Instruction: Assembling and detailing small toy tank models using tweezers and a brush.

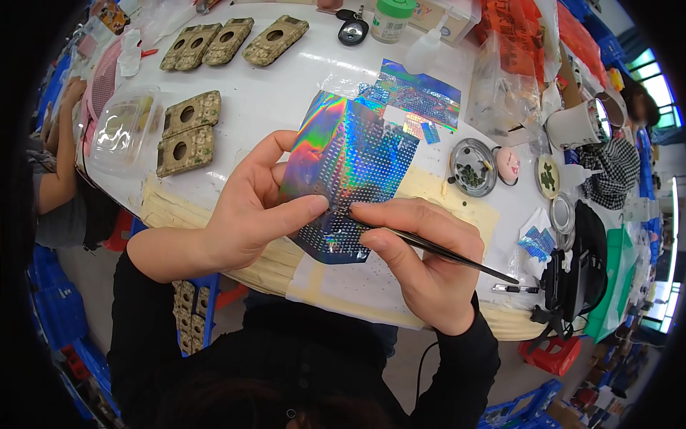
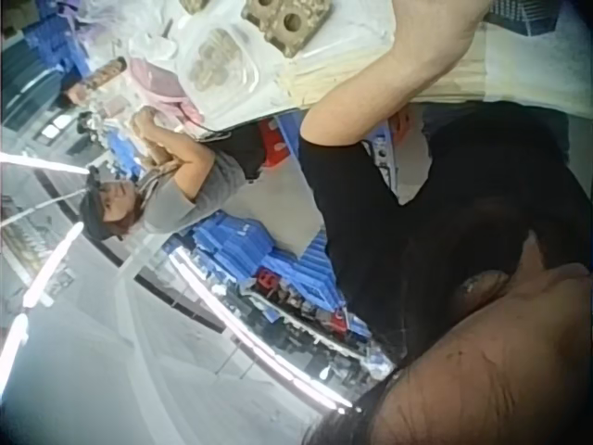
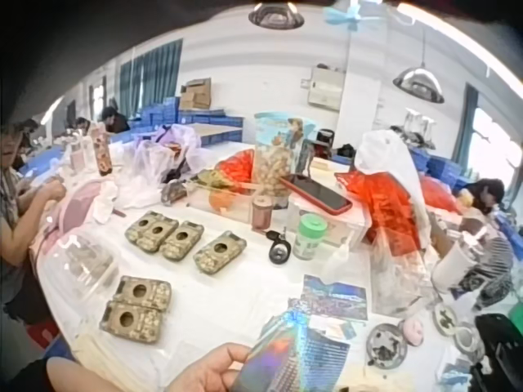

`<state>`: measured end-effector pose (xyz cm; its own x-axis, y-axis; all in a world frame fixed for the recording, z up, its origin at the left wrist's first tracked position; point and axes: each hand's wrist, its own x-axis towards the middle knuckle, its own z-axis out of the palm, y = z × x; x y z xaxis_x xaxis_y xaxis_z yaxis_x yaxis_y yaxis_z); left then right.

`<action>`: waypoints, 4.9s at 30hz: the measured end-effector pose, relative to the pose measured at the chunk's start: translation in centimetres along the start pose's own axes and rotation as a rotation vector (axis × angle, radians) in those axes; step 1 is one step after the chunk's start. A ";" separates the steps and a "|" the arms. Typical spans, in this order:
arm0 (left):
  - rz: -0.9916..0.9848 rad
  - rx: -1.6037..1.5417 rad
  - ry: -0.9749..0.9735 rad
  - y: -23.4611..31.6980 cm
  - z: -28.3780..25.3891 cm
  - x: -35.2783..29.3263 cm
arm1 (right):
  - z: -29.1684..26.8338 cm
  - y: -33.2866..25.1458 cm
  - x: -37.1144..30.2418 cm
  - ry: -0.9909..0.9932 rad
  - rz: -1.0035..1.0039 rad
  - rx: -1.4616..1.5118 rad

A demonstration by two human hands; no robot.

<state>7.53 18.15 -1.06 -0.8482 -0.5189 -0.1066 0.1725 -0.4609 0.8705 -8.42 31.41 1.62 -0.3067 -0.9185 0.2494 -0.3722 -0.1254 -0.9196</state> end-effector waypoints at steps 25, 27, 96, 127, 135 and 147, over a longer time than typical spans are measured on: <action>-0.031 0.025 0.003 0.5 -0.2 0.2 | -0.4 0.1 -0.9 0.182 -0.074 0.224; -0.010 0.003 0.006 0.0 -0.5 0.3 | -0.6 0.0 -0.9 0.215 -0.093 0.200; -0.069 -0.128 -0.018 0.1 -0.5 0.5 | 0.8 1.3 -0.1 -0.094 -0.636 -0.553; -0.059 -0.114 -0.014 0.0 -0.5 0.5 | 0.9 1.4 -0.1 -0.085 -0.634 -0.545; -0.065 -0.124 -0.023 0.1 -0.5 0.5 | 0.7 1.3 -0.1 -0.092 -0.635 -0.527; -0.043 -0.096 -0.002 -0.1 -0.3 0.5 | 0.8 1.3 -0.1 -0.085 -0.625 -0.529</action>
<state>7.26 17.71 -1.30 -0.8570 -0.4954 -0.1419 0.1830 -0.5500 0.8149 -8.15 31.01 0.16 0.1536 -0.7659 0.6243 -0.8223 -0.4494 -0.3490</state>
